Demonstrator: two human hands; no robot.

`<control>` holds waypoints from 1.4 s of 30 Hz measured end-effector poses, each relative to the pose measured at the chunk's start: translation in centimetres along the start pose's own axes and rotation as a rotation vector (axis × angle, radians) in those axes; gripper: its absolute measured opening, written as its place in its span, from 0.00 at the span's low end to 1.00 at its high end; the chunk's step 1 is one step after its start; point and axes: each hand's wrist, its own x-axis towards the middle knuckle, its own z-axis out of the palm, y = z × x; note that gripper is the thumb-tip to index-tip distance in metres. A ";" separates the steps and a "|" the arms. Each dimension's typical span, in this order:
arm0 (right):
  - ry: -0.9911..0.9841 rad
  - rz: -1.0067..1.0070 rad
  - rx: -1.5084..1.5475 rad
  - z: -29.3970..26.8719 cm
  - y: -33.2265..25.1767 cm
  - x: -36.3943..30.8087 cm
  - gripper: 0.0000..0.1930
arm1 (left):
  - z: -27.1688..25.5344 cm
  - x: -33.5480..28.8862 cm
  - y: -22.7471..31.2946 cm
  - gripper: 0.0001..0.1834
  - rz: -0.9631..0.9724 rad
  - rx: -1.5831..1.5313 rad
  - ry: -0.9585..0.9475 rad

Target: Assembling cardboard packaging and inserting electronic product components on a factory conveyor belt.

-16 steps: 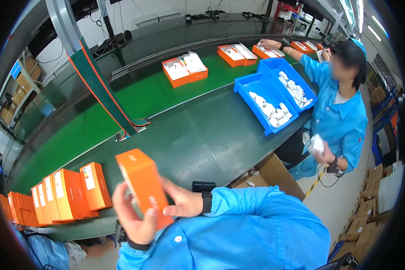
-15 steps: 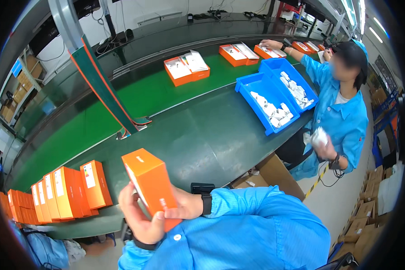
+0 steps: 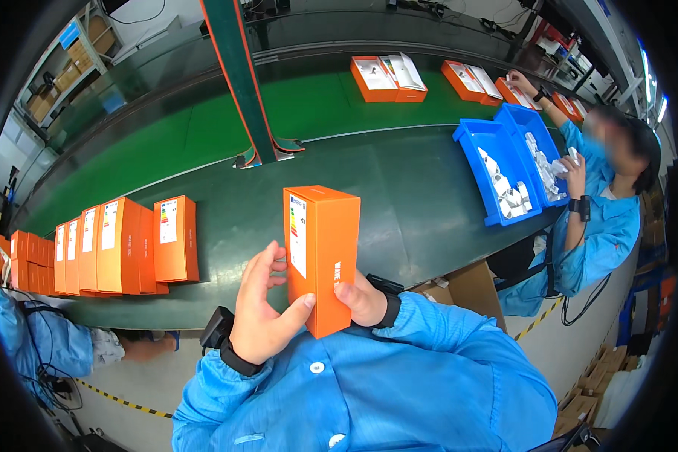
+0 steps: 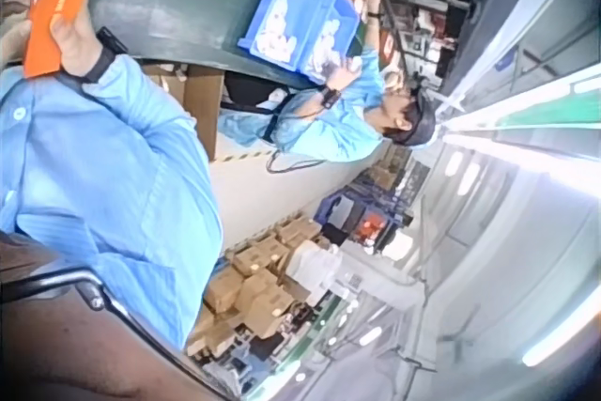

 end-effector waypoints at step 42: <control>0.135 -0.333 -1.430 0.3 -5.0 2.5 0.33 | 1.7 0.7 -6.0 0.48 -0.194 -1.044 0.120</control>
